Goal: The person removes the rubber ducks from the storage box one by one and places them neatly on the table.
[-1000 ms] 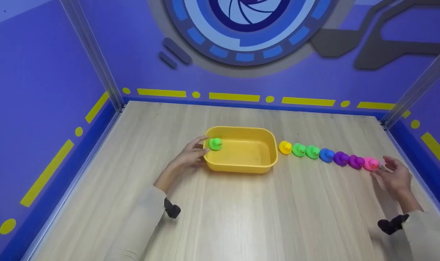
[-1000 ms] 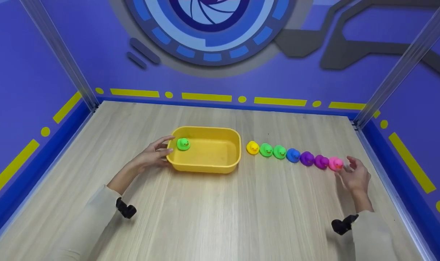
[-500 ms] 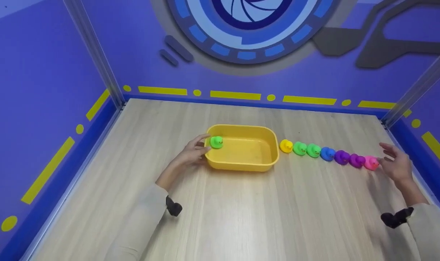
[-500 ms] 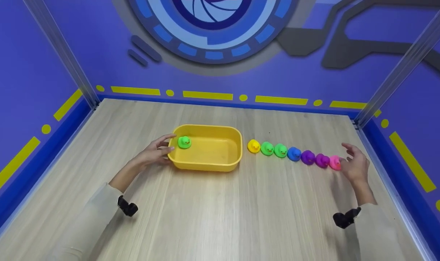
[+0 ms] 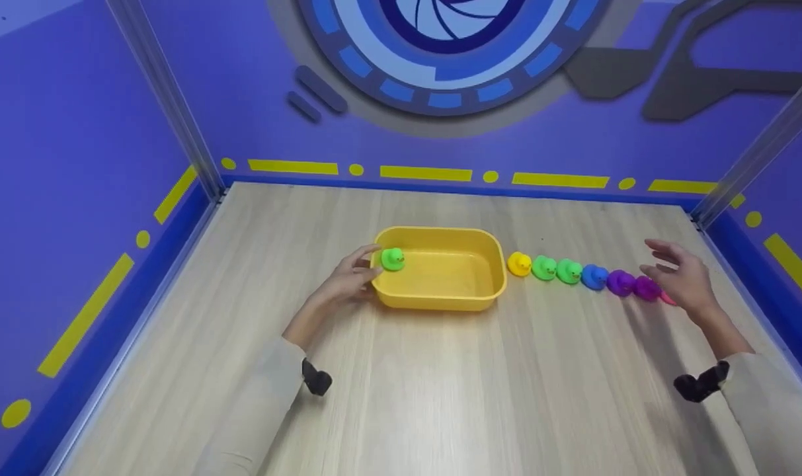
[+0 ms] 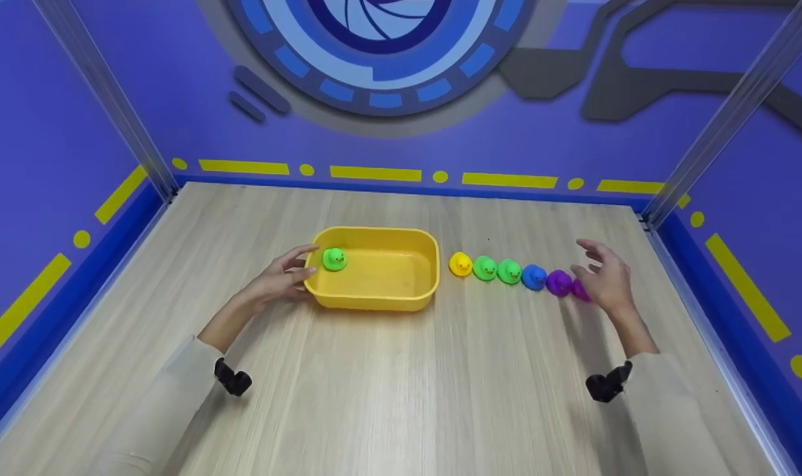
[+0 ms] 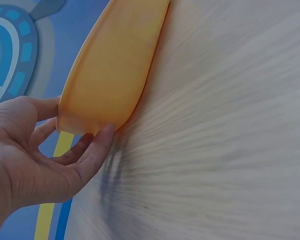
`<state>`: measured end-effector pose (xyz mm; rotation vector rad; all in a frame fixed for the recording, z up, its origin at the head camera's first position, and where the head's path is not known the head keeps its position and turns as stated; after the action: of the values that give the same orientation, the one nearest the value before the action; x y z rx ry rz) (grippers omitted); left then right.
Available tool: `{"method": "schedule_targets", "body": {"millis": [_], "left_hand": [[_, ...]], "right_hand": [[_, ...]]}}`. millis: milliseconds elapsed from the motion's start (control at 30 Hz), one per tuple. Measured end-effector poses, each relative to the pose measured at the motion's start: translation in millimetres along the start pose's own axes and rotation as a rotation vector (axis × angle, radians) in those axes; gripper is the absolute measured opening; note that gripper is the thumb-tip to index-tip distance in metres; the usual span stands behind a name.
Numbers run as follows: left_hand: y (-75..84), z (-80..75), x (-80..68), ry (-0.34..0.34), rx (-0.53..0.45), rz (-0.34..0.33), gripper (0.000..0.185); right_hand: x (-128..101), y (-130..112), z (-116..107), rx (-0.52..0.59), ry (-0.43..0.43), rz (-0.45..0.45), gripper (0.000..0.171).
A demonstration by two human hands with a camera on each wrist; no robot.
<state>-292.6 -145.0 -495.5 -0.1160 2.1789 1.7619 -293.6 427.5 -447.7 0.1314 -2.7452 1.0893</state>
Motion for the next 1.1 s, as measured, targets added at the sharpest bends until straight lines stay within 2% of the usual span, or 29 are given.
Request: {"method": "schedule_targets", "body": {"millis": [200,433,667,767,967,1100], "left_hand": [[1.0,0.1,0.8,0.004,-0.035,-0.002,0.052],[0.2,0.8,2.8,0.009,-0.030,-0.015,0.053],[-1.4,2.0,2.4,-0.005,-0.091,-0.016,0.054],[-2.1,2.5,2.3,0.004,-0.083,-0.023,0.053],[-1.7,3.4,0.9,0.024,-0.088,-0.042,0.054],[-1.3,2.0,1.0,0.023,-0.087,-0.039,0.055]], "right_hand": [[6.6,-17.7,15.3,0.023,-0.051,-0.053,0.047],[10.5,-31.5,36.7,0.087,-0.089,-0.110,0.046],[16.1,-51.8,58.6,0.166,-0.078,-0.157,0.041],[20.2,-62.3,67.4,0.208,-0.093,-0.173,0.040],[27.8,-83.1,86.3,0.270,-0.174,-0.196,0.038],[34.5,-97.8,97.1,0.245,-0.262,-0.179,0.040]]}}
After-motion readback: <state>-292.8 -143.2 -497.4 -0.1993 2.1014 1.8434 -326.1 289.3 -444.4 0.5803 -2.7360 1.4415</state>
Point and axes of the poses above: each hand's wrist, its own x-axis towards the middle knuckle, its own z-axis out of the palm, y = z × x, the point moved 1 cm from there along x, towards the middle knuckle, and after that the axes turned 2 degrees about -x, right-handed, at the moved point
